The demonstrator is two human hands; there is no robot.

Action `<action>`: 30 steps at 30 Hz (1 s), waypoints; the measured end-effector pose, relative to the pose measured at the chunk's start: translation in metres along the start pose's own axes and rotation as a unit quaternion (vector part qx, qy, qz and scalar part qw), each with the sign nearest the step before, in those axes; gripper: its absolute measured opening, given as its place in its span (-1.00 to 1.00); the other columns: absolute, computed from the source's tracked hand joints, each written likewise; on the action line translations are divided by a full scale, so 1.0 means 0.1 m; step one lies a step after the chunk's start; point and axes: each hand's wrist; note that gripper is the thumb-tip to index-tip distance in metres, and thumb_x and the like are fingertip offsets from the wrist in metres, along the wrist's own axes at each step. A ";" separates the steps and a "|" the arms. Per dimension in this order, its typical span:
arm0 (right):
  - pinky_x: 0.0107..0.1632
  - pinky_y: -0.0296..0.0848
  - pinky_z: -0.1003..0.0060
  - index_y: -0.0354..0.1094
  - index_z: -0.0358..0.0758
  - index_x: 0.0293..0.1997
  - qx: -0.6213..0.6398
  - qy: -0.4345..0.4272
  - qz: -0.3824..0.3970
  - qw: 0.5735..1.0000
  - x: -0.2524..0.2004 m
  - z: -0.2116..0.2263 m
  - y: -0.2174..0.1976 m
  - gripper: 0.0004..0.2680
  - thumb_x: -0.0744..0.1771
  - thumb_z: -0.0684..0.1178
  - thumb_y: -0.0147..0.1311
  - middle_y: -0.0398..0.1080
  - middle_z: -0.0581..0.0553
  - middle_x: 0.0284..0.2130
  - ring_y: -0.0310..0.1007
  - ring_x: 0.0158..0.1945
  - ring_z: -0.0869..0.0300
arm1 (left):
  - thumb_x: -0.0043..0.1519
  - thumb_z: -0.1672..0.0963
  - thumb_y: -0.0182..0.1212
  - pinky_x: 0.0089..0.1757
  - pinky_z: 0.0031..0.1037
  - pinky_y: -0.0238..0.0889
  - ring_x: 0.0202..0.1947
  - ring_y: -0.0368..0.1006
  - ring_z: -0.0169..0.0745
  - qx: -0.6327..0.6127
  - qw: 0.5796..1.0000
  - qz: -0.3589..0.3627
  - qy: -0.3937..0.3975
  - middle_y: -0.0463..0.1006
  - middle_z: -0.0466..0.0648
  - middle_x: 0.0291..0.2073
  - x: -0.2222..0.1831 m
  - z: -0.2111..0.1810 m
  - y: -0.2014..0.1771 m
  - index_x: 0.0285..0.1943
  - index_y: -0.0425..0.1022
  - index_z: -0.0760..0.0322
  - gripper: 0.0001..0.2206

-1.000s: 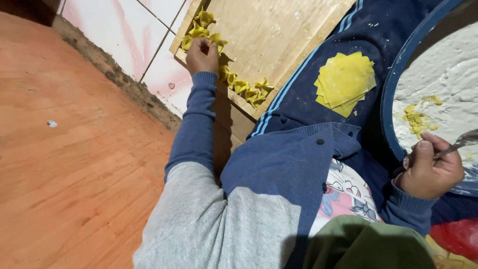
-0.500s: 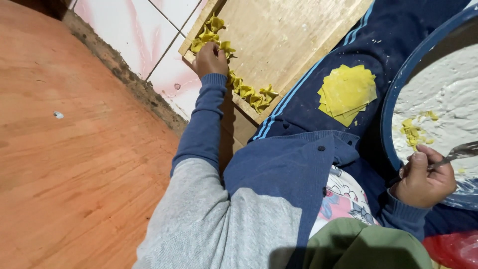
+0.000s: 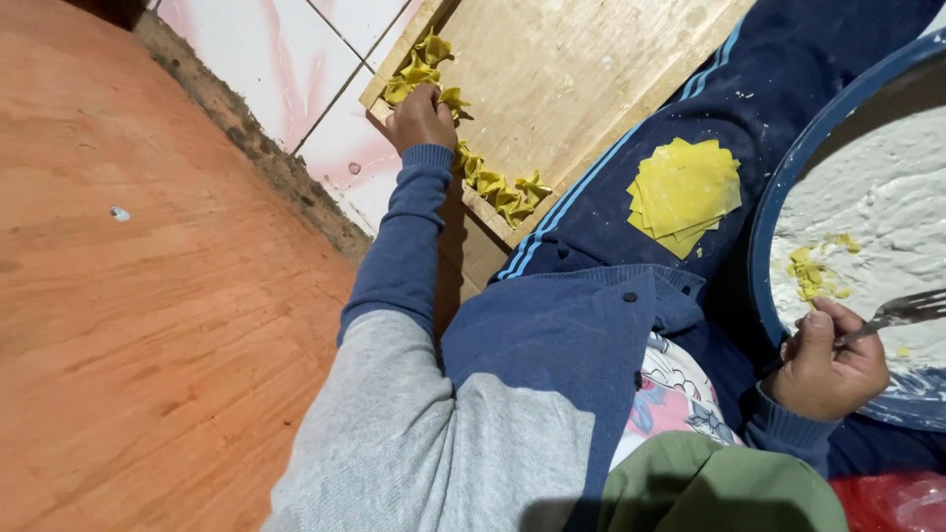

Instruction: A person manually fills yellow wrappers with a white paste and folds them into dumplings, placing the finished products on a wooden board.

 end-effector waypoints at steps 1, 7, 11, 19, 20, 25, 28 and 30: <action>-0.36 0.19 0.47 0.40 -0.43 0.13 0.001 -0.002 0.002 1.000 0.00 0.01 0.00 -0.90 0.51 -0.33 0.01 0.33 -0.12 -0.34 0.16 -0.46 0.31 | 0.08 0.22 0.33 0.01 -0.25 0.26 -0.30 0.51 -0.20 0.000 1.000 -0.002 -0.002 0.62 -0.20 -0.43 0.00 0.01 0.02 -0.22 0.54 0.13 -0.85; -0.35 0.18 0.49 0.41 -0.45 0.13 0.000 -0.009 0.006 1.000 0.01 0.04 0.02 -0.89 0.49 -0.37 0.00 0.35 -0.13 -0.33 0.17 -0.46 0.32 | 0.06 0.22 0.34 0.04 -0.21 0.30 -0.24 0.56 -0.11 0.030 1.000 0.000 -0.003 0.68 -0.10 -0.33 0.01 0.00 -0.02 -0.13 0.61 0.20 -0.79; -0.32 0.20 0.46 0.42 -0.49 0.13 -0.015 -0.025 0.009 1.000 0.01 0.06 0.03 -0.89 0.50 -0.39 0.01 0.35 -0.16 -0.33 0.19 -0.43 0.28 | 0.06 0.23 0.34 -0.01 -0.21 0.32 -0.28 0.55 -0.10 0.055 0.998 0.010 0.001 0.67 -0.08 -0.37 0.01 -0.05 -0.06 -0.13 0.61 0.21 -0.80; -0.24 0.25 0.49 0.41 -0.50 0.15 -0.005 -0.024 0.011 1.000 0.01 0.02 0.02 -0.87 0.49 -0.38 0.00 0.37 -0.16 -0.29 0.24 -0.36 0.28 | 0.06 0.22 0.36 -0.09 -0.25 0.30 -0.31 0.52 -0.10 0.079 0.997 0.007 0.024 0.63 -0.11 -0.41 0.01 -0.02 -0.01 -0.20 0.59 0.19 -0.84; -0.28 0.24 0.48 0.41 -0.49 0.14 -0.009 -0.018 0.005 1.000 0.01 0.03 0.03 -0.88 0.49 -0.38 0.00 0.37 -0.16 -0.30 0.22 -0.40 0.28 | 0.07 0.22 0.35 -0.09 -0.24 0.30 -0.31 0.51 -0.09 0.078 0.997 0.006 0.022 0.63 -0.11 -0.41 0.02 -0.02 0.00 -0.22 0.58 0.18 -0.85; -0.36 0.19 0.45 0.43 -0.49 0.12 -0.014 -0.021 -0.001 1.000 0.01 0.05 0.04 -0.88 0.47 -0.39 0.02 0.36 -0.15 -0.35 0.19 -0.46 0.28 | 0.07 0.19 0.39 -0.05 -0.19 0.31 -0.27 0.53 -0.13 0.060 0.998 0.018 0.020 0.65 -0.16 -0.35 -0.02 -0.02 -0.03 -0.20 0.60 0.16 -0.85; -0.32 0.22 0.44 0.43 -0.51 0.14 -0.026 -0.034 0.004 0.999 0.02 0.02 0.02 -0.88 0.48 -0.40 0.03 0.37 -0.18 -0.32 0.22 -0.42 0.26 | 0.03 0.21 0.42 0.03 -0.19 0.30 -0.20 0.53 -0.13 0.046 0.998 -0.017 0.039 0.67 -0.14 -0.26 -0.06 -0.01 -0.07 -0.12 0.60 0.19 -0.76; -0.32 0.22 0.45 0.42 -0.50 0.14 -0.020 -0.027 0.007 0.999 0.02 0.02 0.02 -0.88 0.48 -0.40 0.01 0.37 -0.17 -0.32 0.22 -0.42 0.27 | 0.02 0.19 0.47 0.01 -0.19 0.28 -0.18 0.50 -0.23 0.036 0.996 -0.064 0.050 0.62 -0.23 -0.25 -0.07 -0.03 -0.10 -0.17 0.55 0.09 -0.75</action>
Point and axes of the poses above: each hand's wrist, its own x-axis towards the middle knuckle, its own y-axis out of the palm, z = x × y
